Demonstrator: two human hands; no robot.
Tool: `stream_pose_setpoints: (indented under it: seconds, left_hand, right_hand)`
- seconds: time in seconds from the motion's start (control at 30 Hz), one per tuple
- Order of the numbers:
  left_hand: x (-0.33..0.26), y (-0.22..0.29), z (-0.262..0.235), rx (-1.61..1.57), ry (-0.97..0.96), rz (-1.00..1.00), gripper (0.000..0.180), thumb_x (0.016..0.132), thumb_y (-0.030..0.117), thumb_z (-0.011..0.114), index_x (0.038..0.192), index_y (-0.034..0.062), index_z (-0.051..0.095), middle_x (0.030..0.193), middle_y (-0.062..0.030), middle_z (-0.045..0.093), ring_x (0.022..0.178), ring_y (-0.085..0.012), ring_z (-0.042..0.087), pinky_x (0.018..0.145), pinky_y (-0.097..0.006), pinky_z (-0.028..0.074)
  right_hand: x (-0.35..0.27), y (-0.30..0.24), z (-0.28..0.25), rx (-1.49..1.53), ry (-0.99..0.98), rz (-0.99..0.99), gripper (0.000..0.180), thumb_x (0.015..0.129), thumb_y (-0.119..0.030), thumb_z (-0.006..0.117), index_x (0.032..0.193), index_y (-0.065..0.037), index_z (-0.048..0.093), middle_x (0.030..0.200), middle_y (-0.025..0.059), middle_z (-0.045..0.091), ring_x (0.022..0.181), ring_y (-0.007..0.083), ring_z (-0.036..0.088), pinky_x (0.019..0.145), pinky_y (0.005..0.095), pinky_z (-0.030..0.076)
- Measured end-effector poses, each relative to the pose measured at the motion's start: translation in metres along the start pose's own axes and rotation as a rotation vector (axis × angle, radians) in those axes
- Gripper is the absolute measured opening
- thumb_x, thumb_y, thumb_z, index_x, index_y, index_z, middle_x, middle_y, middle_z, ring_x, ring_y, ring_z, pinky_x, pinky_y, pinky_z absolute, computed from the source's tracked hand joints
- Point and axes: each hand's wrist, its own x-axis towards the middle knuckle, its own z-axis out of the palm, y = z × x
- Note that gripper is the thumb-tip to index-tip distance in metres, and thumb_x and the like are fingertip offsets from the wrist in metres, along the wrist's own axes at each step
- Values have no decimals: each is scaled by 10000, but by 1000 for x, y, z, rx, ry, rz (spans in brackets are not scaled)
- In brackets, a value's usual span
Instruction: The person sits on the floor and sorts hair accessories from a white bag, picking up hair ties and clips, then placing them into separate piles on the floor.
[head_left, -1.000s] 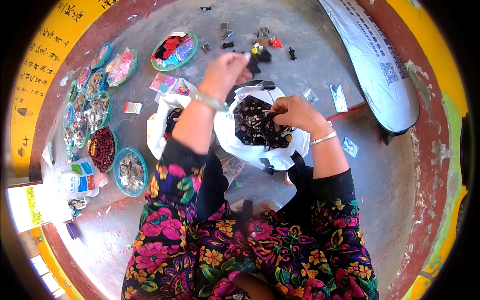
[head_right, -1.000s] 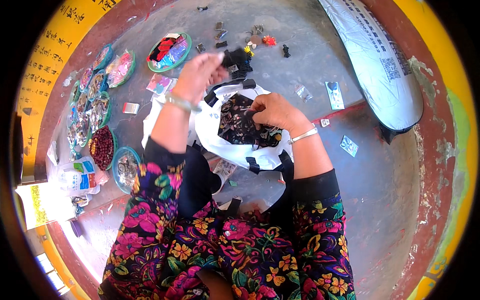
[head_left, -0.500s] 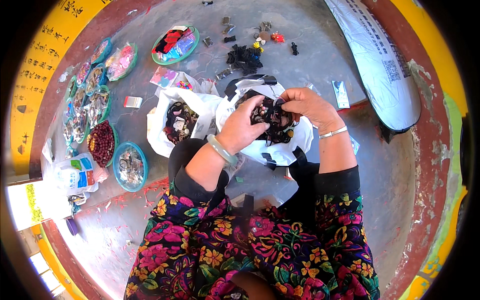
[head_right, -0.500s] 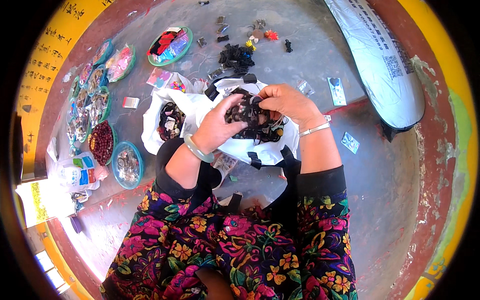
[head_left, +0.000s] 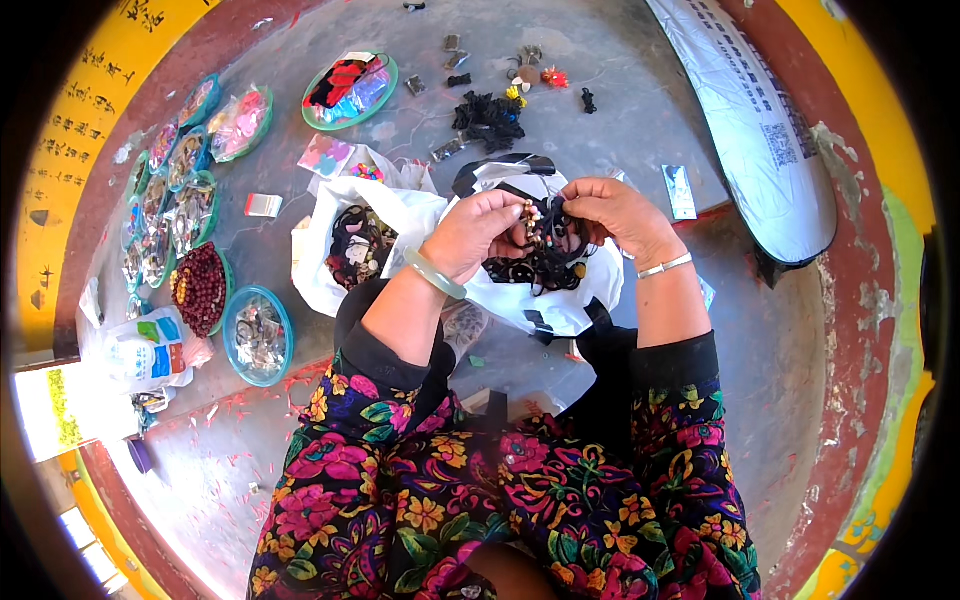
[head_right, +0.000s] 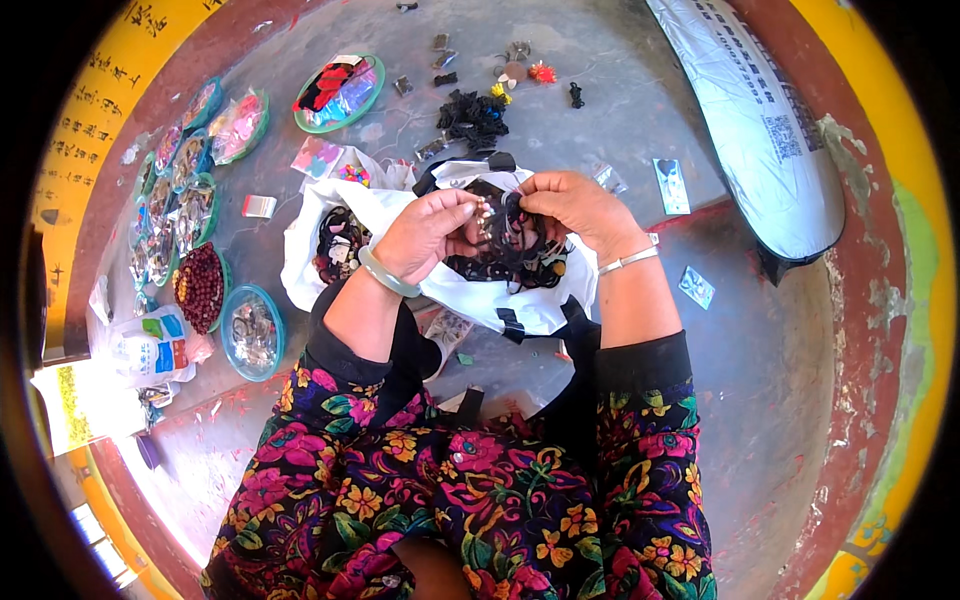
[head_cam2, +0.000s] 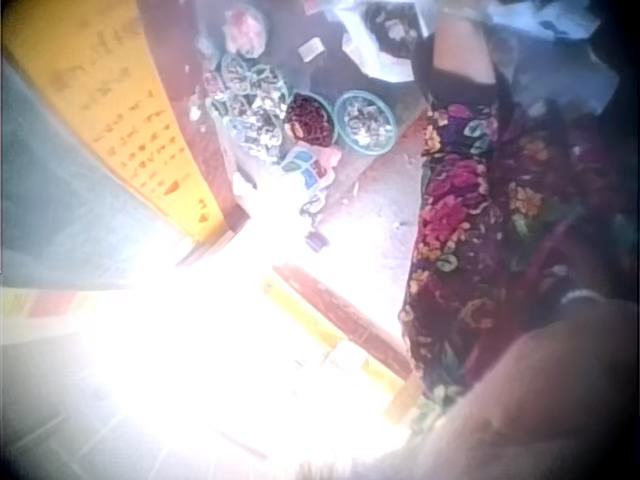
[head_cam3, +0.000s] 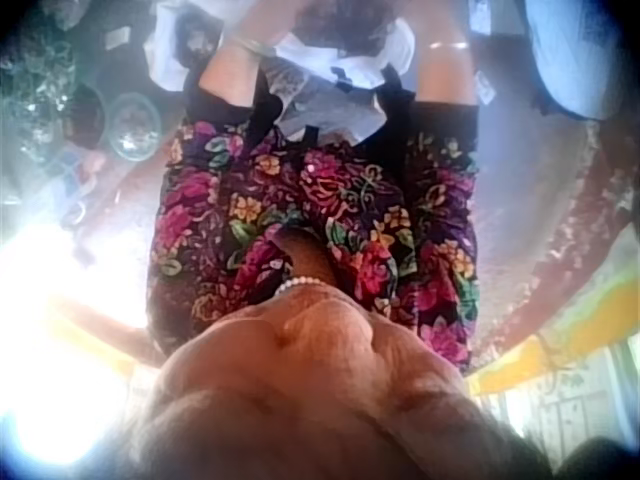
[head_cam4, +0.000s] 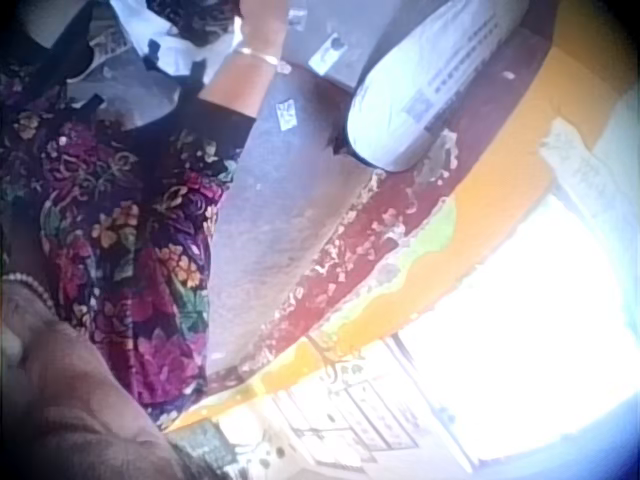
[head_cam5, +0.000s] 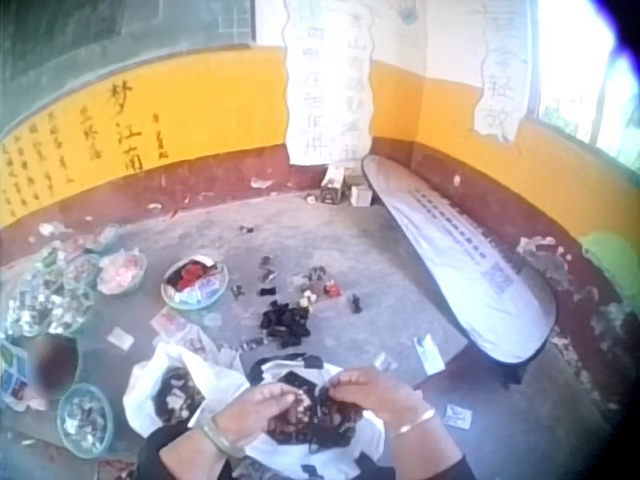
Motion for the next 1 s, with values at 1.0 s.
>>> stream_pose_setpoints:
  seconds: [1.0]
  left_hand:
    - [4, -1, -10, 542, 214, 173, 176, 880, 71, 470, 1018, 9, 559, 735, -23, 594, 660, -100, 595, 577, -210, 467]
  right_hand:
    - [12, 18, -22, -303, 32, -233, 210, 635, 63, 470, 801, 50, 599, 727, 79, 605, 646, 132, 547, 564, 246, 430]
